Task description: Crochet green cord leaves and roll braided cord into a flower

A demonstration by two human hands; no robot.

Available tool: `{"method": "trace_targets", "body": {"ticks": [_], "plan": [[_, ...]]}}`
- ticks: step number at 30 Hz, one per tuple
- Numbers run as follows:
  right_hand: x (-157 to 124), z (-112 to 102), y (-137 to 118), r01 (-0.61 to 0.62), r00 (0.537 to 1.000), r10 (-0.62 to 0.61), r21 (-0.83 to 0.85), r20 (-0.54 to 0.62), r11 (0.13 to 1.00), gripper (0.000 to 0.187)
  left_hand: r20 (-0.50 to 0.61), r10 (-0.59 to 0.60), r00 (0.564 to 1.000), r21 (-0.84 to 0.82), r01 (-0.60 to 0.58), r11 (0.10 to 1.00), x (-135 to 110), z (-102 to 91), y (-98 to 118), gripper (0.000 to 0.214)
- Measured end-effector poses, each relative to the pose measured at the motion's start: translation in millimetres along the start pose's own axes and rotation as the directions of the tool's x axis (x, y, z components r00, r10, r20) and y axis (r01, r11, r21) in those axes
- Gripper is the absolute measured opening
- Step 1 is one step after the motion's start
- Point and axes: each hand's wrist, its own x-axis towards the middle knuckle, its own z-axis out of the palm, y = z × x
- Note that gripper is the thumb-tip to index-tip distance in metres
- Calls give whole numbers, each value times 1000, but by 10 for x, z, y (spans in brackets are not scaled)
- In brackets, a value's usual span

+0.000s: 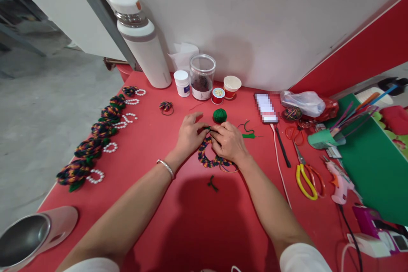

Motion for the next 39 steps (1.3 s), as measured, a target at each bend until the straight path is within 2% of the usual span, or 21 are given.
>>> {"method": "trace_targets", "body": {"ticks": [6, 9, 11, 13, 15, 17, 21, 24, 26, 28, 30, 35, 39], "plan": [[4, 5, -3, -10, 999, 11, 25, -30, 1000, 25, -10, -39, 999, -4, 39, 999, -11, 1, -35, 10], [-21, -9, 12, -13, 989, 24, 74, -143, 997, 23, -27, -32, 999, -39, 31, 999, -15, -42, 2, 16], [-52, -36, 58, -54, 957, 84, 114, -276, 992, 23, -45, -34, 998, -70, 31, 997, -15, -70, 36, 22], [-89, -71, 137, -135, 907, 178, 136, -383, 981, 23, -44, -25, 999, -92, 21, 996, -13, -90, 66, 28], [-123, -101, 227, -206, 878, 245, 137, -412, 969, 21, -32, 7, 999, -101, -10, 995, -6, -100, 89, 29], [-145, -115, 298, -236, 887, 270, 135, -376, 962, 18, -23, 49, 999, -111, -52, 992, 4, -107, 104, 23], [-142, -106, 297, -206, 938, 233, 127, -255, 970, 16, 4, 161, 987, -140, -159, 977, 23, -129, 134, 18], [-115, -98, 211, -165, 964, 180, 90, -197, 982, 21, 108, 276, 955, -142, -260, 955, 21, -155, 183, 21], [-99, -92, 159, -130, 980, 137, 55, -145, 990, 24, 206, 303, 931, -120, -283, 952, 11, -167, 224, 22], [-84, -77, 125, -110, 989, 113, 38, -91, 993, 25, 270, 270, 924, -61, -263, 963, -1, -173, 257, 24], [-65, -50, 104, -109, 992, 113, 58, -63, 992, 27, 279, 208, 938, 20, -222, 975, -11, -175, 271, 27], [-2, 28, 72, -71, 995, 81, 161, -57, 984, 34, 174, 93, 980, 135, -118, 984, -11, -191, 237, 28], [3, 36, 65, -66, 992, 85, 183, -98, 981, 32, 146, 123, 982, 117, -140, 983, 8, -204, 215, 31]]}}
